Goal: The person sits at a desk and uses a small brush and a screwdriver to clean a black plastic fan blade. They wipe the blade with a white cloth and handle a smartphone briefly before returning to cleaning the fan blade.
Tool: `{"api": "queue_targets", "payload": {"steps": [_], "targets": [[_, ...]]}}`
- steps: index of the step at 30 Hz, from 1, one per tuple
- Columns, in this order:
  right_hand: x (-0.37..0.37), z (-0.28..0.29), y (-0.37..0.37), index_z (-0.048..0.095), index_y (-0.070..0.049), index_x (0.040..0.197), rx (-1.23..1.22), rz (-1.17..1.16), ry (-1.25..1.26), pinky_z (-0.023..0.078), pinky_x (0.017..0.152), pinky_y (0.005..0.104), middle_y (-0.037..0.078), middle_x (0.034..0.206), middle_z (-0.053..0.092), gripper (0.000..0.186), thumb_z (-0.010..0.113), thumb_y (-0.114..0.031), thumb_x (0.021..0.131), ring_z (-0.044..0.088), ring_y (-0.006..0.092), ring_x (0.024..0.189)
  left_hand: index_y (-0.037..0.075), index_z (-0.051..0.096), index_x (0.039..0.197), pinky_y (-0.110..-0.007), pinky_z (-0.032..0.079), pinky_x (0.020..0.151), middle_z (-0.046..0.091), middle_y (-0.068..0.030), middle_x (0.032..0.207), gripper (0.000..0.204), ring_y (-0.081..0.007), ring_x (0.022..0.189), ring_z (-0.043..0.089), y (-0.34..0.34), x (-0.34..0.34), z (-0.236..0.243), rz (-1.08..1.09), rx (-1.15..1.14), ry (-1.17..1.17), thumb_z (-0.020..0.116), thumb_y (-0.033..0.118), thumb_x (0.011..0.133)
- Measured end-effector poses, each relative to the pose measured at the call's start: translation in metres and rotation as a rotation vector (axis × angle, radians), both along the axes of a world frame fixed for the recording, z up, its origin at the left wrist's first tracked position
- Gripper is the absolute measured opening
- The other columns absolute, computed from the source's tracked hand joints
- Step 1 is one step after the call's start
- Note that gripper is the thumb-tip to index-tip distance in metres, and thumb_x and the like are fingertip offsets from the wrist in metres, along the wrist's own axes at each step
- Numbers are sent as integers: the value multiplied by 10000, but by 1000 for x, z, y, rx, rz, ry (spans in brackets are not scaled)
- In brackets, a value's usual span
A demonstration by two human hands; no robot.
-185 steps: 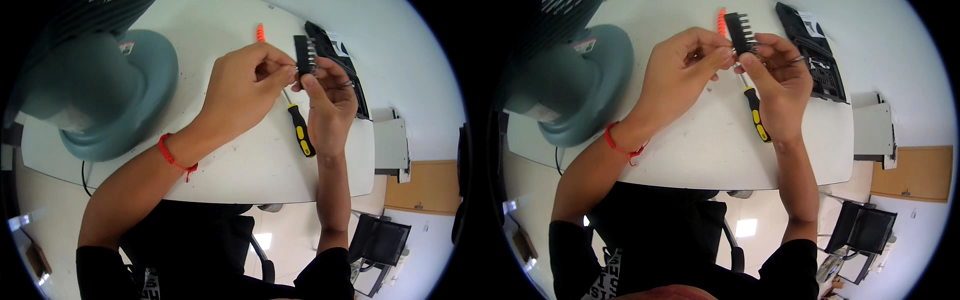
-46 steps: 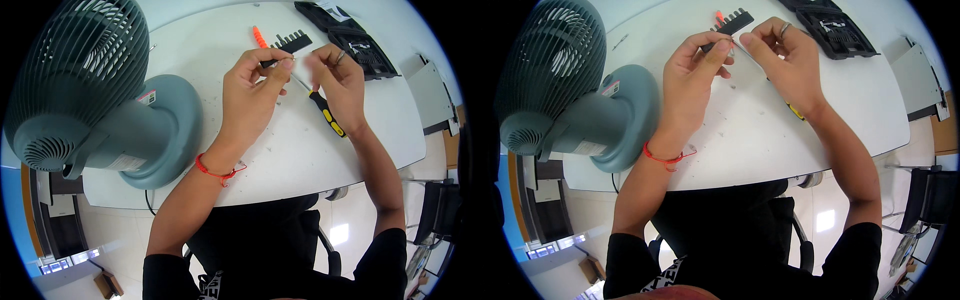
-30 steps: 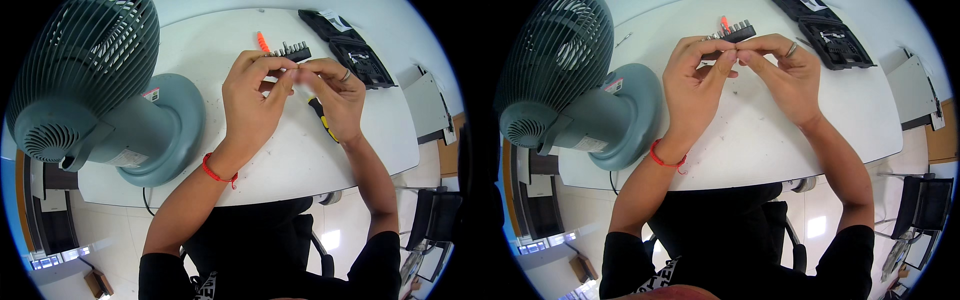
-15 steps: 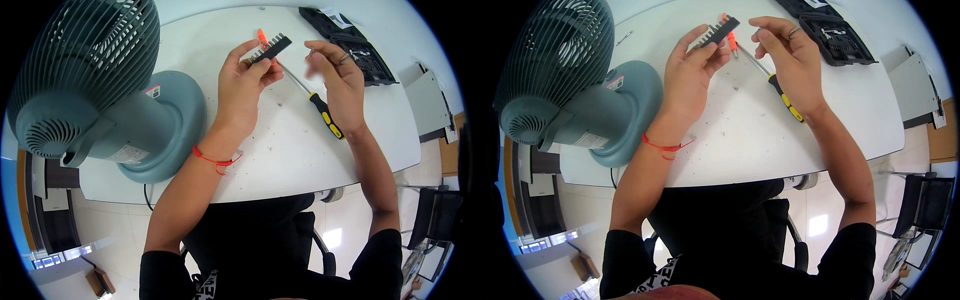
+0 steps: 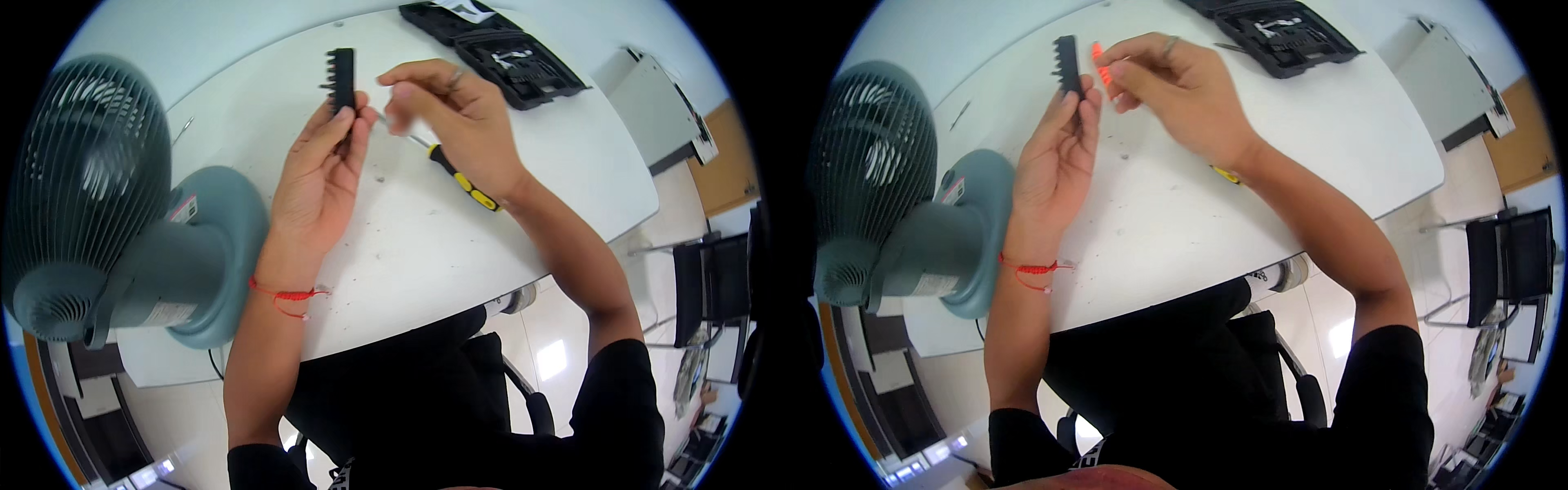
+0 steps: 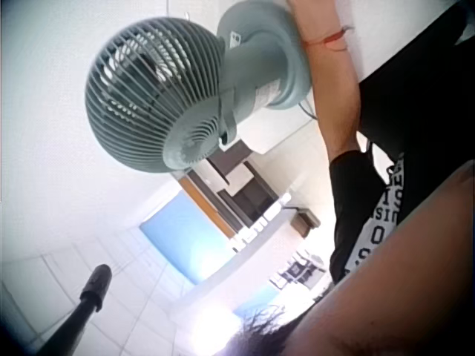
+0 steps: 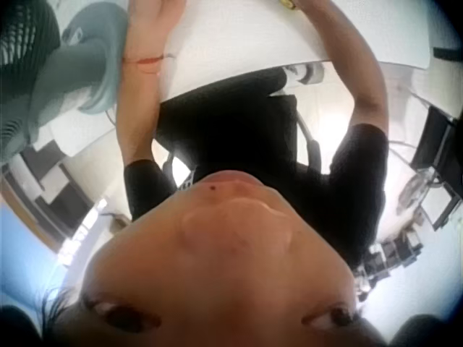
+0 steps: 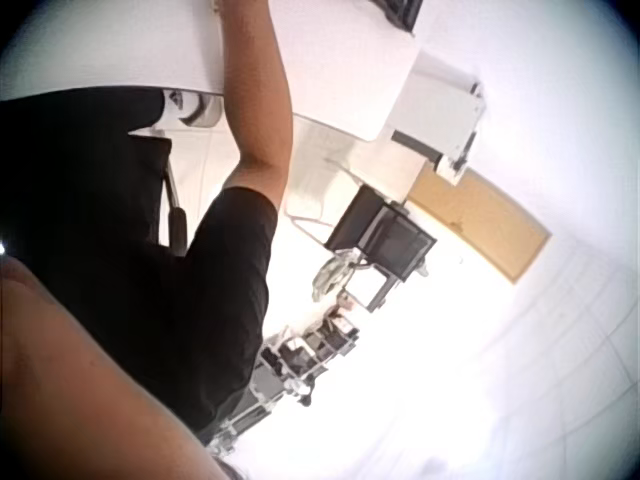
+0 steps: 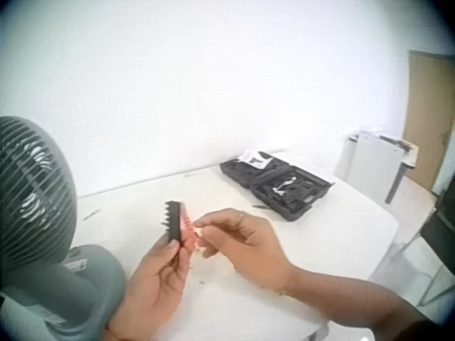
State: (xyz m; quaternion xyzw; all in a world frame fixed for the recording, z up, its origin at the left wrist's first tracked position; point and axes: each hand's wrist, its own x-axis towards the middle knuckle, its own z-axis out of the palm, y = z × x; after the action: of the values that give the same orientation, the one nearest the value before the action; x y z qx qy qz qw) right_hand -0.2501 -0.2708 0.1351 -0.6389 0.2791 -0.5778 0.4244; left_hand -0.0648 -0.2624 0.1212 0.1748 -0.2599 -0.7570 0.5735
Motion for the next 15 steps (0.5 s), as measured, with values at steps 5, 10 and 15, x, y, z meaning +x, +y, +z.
{"api": "queue_targets", "payload": {"steps": [5,10,15], "targets": [[-2,7,3,704,56,1015,130,-34,56,497,618,222,39,776,668,259,706,-189,931,609,72,677,6,629,1223,-155,539,854,662,-41,1140,256,-79,985,626,3,-3,6,45,-32,-135,635,65,974],[-7,7,4,697,48,1017,111,-18,35,503,617,223,44,778,670,261,709,-199,932,617,78,676,-11,572,1261,-145,487,662,631,-67,1219,282,-62,852,553,0,2,-2,25,-123,-90,606,94,1001],[-3,7,4,691,43,1031,95,10,-35,544,676,237,58,826,693,259,692,-203,947,663,100,727,19,625,1222,-132,417,577,677,-51,1158,254,-23,752,510,0,-2,2,129,-130,-103,630,132,994]]}}
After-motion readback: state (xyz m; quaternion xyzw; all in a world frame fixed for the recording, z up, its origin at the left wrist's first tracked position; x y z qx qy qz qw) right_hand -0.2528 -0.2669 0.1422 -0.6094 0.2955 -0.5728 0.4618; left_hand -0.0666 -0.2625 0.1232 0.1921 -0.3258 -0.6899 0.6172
